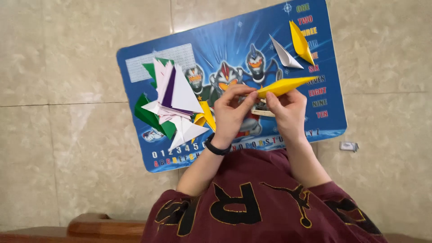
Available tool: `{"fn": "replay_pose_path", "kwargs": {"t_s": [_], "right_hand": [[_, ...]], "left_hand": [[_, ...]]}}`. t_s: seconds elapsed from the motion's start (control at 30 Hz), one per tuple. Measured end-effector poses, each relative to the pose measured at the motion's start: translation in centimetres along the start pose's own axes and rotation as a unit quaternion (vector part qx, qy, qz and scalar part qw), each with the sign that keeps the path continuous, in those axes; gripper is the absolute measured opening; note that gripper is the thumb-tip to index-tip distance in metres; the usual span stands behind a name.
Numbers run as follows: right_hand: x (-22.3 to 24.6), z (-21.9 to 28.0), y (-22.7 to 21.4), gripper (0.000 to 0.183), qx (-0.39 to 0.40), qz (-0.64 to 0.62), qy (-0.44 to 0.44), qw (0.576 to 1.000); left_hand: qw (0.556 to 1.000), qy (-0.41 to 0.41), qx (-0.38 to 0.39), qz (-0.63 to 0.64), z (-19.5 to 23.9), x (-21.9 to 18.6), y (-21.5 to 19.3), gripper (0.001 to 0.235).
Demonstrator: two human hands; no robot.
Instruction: Folding origami paper into various shapes.
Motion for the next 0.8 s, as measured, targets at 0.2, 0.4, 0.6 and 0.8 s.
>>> {"fn": "replay_pose_path", "kwargs": {"t_s": [0.2,0.4,0.6,0.8], "right_hand": [[1.5,0.2,0.7,0.029,-0.035,0.074,-0.023,0.996],[0.2,0.3,1.0,0.028,-0.015,0.024,0.002,1.0],[0.6,0.4,0.5,0.029,0.021,0.022,-0.005,1.0],[0.7,0.2,-0.3,0.064,0.189,0.25,-0.099,0.944]], "left_hand": [[0.998,-0.044,-0.029,-0.024,0.1,0.7,-0.5,0.013],[0.999,-0.041,-0.019,0.012,0.1,0.4,-0.5,0.011],[0.995,-0.07,-0.018,0.066,0.1,1.9,-1.5,0.011],[0.994,-0.083,-0.041,0.058,-0.8,2.0,-3.8,0.014]]}}
Point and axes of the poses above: each hand's wrist, its own z-axis away from the middle knuckle, its own y-axis out of the palm, x = y × z, the point moved 7 cm from there along -z, towards the middle knuckle, and after that the axes turned 15 degrees about z, right-handed, at the moved point
